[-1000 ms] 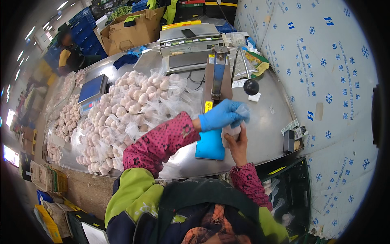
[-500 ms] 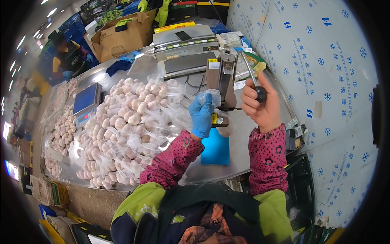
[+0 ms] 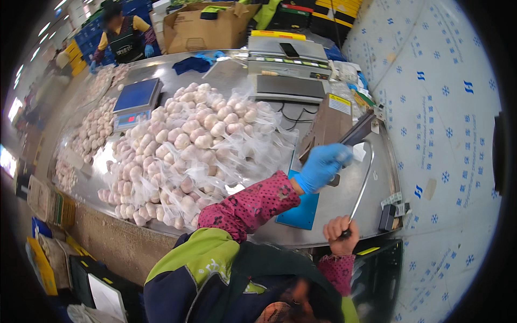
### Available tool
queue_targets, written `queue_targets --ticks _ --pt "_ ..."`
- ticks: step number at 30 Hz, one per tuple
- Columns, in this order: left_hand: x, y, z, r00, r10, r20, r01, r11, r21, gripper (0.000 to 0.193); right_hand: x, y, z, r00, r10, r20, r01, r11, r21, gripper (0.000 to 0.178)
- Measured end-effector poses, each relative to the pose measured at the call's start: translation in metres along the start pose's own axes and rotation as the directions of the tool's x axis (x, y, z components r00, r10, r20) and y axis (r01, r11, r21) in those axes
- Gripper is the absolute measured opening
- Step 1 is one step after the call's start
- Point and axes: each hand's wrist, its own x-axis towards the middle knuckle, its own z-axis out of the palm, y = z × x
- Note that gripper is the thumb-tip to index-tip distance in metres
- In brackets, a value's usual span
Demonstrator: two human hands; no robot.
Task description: The person packages garlic bulbs into mesh bags using a manual sealing machine. They place a bulb into a bag, position it under the sealer, and operate the lever to seal and cut the mesh.
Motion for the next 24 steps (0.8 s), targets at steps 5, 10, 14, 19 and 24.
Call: queue_targets --ticks 5,10,14,19,24 --pt "0.002 0.018 0.038 0.871 0.227 0.436 -0.475 0.613 0.631 0.006 0.042 -0.017 0.034 0.928 -0.215 -0.304 0.089 0.921 -0.38 0.024" --pt "-0.029 0.021 0.096 0.725 0.248 0.643 -0.628 0.621 0.468 0.016 0.009 -0.02 -0.096 0.772 -0.599 0.214 0.128 -0.183 -0.975 0.042" --pt "-0.043 0.033 0.072 0.723 0.394 0.568 -0.657 0.645 0.39 0.028 -0.017 -0.061 -0.015 0.641 -0.635 -0.432 0.058 0.601 -0.797 0.024" --pt "-0.057 0.05 -0.089 0.963 0.093 0.253 -0.268 0.421 0.867 0.028 -0.13 -0.092 -0.082 0.268 -0.859 -0.436 -0.18 0.401 -0.899 0.036" --pt "-0.098 0.08 -0.302 0.989 0.116 -0.095 0.113 -0.158 0.981 0.028 -0.18 -0.078 -0.09 0.003 -0.976 -0.217 -0.301 0.206 -0.931 0.04"
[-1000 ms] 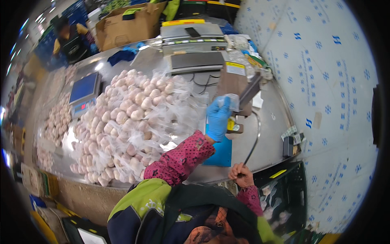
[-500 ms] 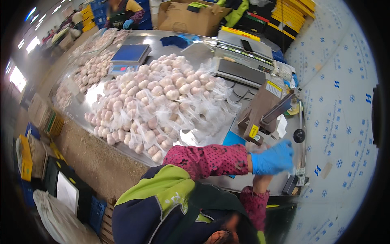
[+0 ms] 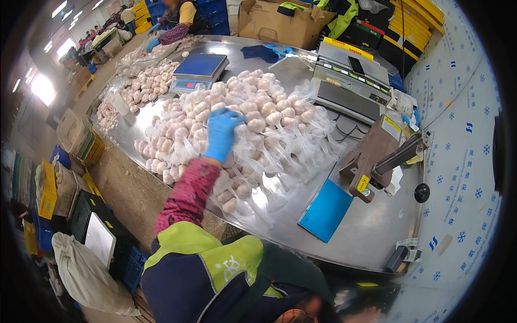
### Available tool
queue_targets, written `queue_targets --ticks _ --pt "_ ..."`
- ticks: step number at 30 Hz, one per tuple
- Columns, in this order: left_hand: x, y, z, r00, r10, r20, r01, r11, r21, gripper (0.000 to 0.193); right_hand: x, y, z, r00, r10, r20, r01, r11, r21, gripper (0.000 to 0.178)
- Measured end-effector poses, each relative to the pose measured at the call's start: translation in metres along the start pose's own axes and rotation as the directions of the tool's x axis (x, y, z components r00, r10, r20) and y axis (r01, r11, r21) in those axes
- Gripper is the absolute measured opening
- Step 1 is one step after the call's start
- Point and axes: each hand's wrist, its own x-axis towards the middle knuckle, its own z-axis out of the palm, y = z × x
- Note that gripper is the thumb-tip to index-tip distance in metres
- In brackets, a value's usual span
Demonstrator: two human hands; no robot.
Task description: The person packages garlic bulbs into mesh bags using a manual sealing machine. They place a bulb into a bag, position it under the sealer, and operate the lever to seal and cut the mesh.
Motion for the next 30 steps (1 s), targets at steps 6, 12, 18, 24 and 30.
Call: queue_targets --ticks 6,12,18,24,30 --pt "-0.005 -0.14 0.022 0.937 0.2 0.286 -0.265 0.941 0.21 0.018 -0.019 0.024 0.034 0.936 0.148 0.32 -0.175 0.983 0.058 0.041" --pt "0.025 -0.161 0.055 0.83 0.424 0.363 -0.462 0.887 0.02 0.013 -0.06 -0.021 0.056 0.909 0.162 0.383 -0.209 0.974 0.084 0.04" --pt "0.036 -0.173 0.063 0.929 0.316 0.192 -0.256 0.925 -0.28 0.02 -0.096 -0.047 0.069 0.879 0.17 0.446 -0.27 0.947 0.172 0.037" --pt "0.086 -0.116 0.006 0.787 -0.471 0.398 0.404 -0.094 -0.91 0.017 -0.133 -0.097 0.1 0.78 0.165 0.603 -0.379 0.892 0.247 0.029" --pt "0.083 0.037 -0.042 0.905 -0.071 0.419 0.356 -0.412 -0.839 0.023 -0.168 -0.193 0.144 0.222 -0.311 0.924 -0.187 0.916 0.354 0.042"
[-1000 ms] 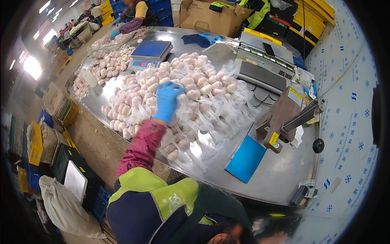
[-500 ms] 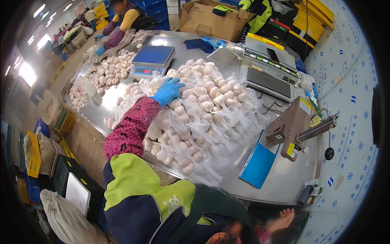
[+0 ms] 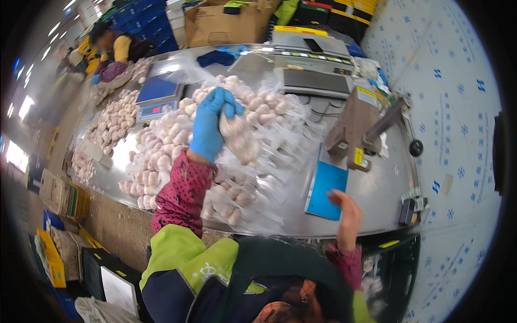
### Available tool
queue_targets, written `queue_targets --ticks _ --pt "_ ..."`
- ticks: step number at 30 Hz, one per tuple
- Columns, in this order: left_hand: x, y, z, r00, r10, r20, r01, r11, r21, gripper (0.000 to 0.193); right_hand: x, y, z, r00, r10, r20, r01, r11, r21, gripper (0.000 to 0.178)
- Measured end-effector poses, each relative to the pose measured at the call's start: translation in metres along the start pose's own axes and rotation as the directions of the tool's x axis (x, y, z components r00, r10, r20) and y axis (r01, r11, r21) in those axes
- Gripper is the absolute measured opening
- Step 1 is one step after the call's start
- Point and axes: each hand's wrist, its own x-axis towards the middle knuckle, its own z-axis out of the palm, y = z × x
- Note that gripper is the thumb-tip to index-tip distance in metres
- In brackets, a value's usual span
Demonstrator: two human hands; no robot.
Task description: The person packages garlic bulbs into mesh bags using a manual sealing machine. They place a bulb into a bag, position it under the sealer, and operate the lever to seal and cut the mesh.
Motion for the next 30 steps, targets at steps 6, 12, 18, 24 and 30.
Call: queue_targets --ticks 6,12,18,24,30 --pt "-0.041 -0.073 0.134 0.996 -0.081 -0.028 0.067 0.937 -0.344 0.026 0.036 -0.01 0.028 0.975 -0.029 0.222 -0.124 0.754 0.645 0.069" --pt "-0.063 -0.118 0.195 0.994 -0.109 -0.014 0.103 0.968 -0.23 0.024 0.033 -0.006 -0.012 0.99 0.13 0.05 -0.127 0.688 0.715 0.061" --pt "-0.074 -0.118 0.246 0.974 -0.226 -0.024 0.219 0.961 -0.168 0.022 0.019 0.041 -0.053 1.0 0.011 0.022 -0.019 0.897 0.442 0.079" --pt "-0.074 -0.149 0.282 0.958 -0.199 0.208 0.152 0.963 0.224 0.021 0.037 0.035 -0.086 0.988 -0.145 -0.049 0.149 0.846 0.511 0.093" --pt "-0.034 -0.197 0.287 0.745 0.056 0.664 -0.477 0.741 0.473 0.008 0.058 0.09 -0.08 0.91 -0.2 -0.363 0.29 0.933 0.214 0.054"
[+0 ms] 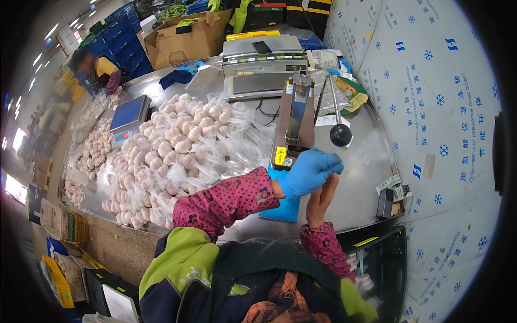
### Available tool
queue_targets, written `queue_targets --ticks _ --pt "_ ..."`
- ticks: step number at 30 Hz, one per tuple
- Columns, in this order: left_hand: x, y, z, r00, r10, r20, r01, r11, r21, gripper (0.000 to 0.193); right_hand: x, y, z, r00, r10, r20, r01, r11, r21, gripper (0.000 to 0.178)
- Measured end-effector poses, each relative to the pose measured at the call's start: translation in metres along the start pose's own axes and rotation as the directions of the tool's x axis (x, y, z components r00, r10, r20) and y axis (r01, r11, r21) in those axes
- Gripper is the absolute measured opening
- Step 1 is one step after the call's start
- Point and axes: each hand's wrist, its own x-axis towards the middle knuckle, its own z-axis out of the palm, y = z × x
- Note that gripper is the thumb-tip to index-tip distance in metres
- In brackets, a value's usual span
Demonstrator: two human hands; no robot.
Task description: The person packages garlic bulbs into mesh bags using a manual sealing machine. They place a bulb into a bag, position it under the sealer, and operate the lever to seal and cut the mesh.
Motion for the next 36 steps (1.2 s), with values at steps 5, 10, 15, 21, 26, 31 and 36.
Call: queue_targets --ticks 5,10,15,21,26,31,36 --pt "0.002 -0.015 -0.03 0.986 0.133 0.097 -0.163 0.864 0.476 0.007 0.013 -0.008 0.017 0.986 0.129 -0.101 -0.143 0.978 -0.149 0.022" --pt "-0.015 -0.028 -0.046 0.986 0.129 -0.102 -0.057 0.848 0.527 0.01 0.056 -0.064 0.01 0.938 0.212 -0.273 -0.198 0.977 0.078 0.027" --pt "-0.024 -0.039 -0.041 0.962 0.015 -0.271 0.088 0.928 0.362 0.005 0.125 -0.152 0.027 0.762 0.615 0.202 -0.623 0.613 0.486 0.039" --pt "-0.034 -0.054 -0.037 0.893 -0.144 -0.425 0.163 0.987 0.009 0.01 0.136 -0.132 0.023 0.67 0.517 0.532 -0.734 0.352 0.581 0.03" --pt "-0.041 -0.061 -0.031 0.851 -0.209 -0.482 0.182 0.978 -0.101 0.009 -0.029 -0.04 -0.041 0.77 0.191 0.609 -0.434 0.856 0.281 0.026" --pt "-0.032 -0.034 -0.041 0.871 -0.066 -0.487 0.11 0.992 0.061 0.006 -0.086 0.006 -0.052 0.619 0.531 0.578 -0.784 0.462 0.415 0.024" --pt "-0.037 -0.035 -0.045 0.936 0.158 -0.316 0.0 0.895 0.447 0.013 -0.045 -0.041 -0.022 0.76 0.379 0.528 -0.65 0.467 0.6 0.025"
